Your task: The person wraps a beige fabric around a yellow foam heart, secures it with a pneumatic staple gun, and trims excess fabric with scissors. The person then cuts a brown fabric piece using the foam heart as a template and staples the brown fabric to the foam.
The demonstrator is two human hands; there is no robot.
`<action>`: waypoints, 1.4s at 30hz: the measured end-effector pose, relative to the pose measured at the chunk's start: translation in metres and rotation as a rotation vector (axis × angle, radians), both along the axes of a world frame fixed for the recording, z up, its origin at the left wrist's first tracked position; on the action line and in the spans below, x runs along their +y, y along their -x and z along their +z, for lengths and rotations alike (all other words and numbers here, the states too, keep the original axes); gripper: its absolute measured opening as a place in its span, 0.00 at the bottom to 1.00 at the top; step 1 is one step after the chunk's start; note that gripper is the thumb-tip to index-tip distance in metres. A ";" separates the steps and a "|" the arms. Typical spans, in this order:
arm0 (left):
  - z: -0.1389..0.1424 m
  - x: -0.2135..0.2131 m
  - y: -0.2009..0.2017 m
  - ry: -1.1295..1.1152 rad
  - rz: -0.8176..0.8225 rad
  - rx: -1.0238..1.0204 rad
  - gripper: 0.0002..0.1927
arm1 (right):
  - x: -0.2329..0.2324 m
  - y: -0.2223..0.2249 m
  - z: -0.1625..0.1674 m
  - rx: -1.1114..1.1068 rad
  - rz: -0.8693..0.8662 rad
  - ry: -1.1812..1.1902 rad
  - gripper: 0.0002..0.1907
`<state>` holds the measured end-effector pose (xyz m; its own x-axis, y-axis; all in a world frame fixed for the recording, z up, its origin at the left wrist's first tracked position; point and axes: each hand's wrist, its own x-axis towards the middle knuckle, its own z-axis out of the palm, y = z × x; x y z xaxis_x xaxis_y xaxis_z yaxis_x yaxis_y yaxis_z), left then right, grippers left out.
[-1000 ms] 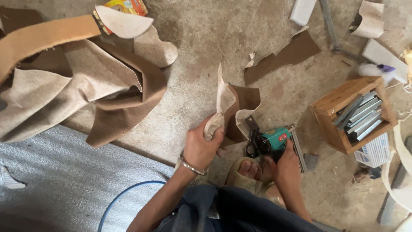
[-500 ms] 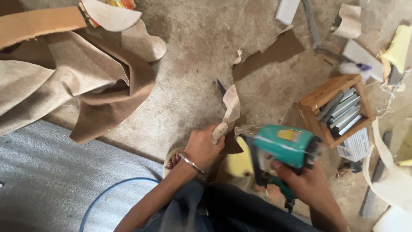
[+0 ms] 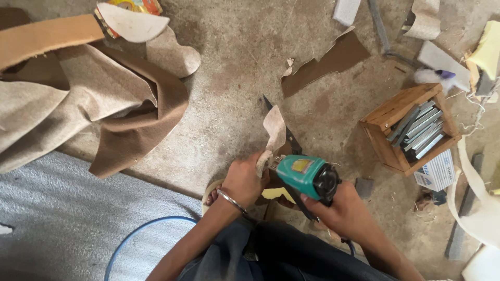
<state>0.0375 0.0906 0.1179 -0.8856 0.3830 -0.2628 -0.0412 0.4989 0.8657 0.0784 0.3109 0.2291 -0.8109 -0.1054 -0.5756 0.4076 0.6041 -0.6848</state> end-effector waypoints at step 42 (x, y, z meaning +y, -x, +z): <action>-0.091 -0.009 -0.014 -0.041 -0.199 -0.061 0.36 | -0.050 -0.006 -0.168 0.503 0.110 0.027 0.10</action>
<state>0.0515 0.0820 0.0266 -0.7744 0.5600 -0.2944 0.0014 0.4669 0.8843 0.0840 0.2606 0.0609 -0.9700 -0.2152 -0.1135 -0.0409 0.6040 -0.7960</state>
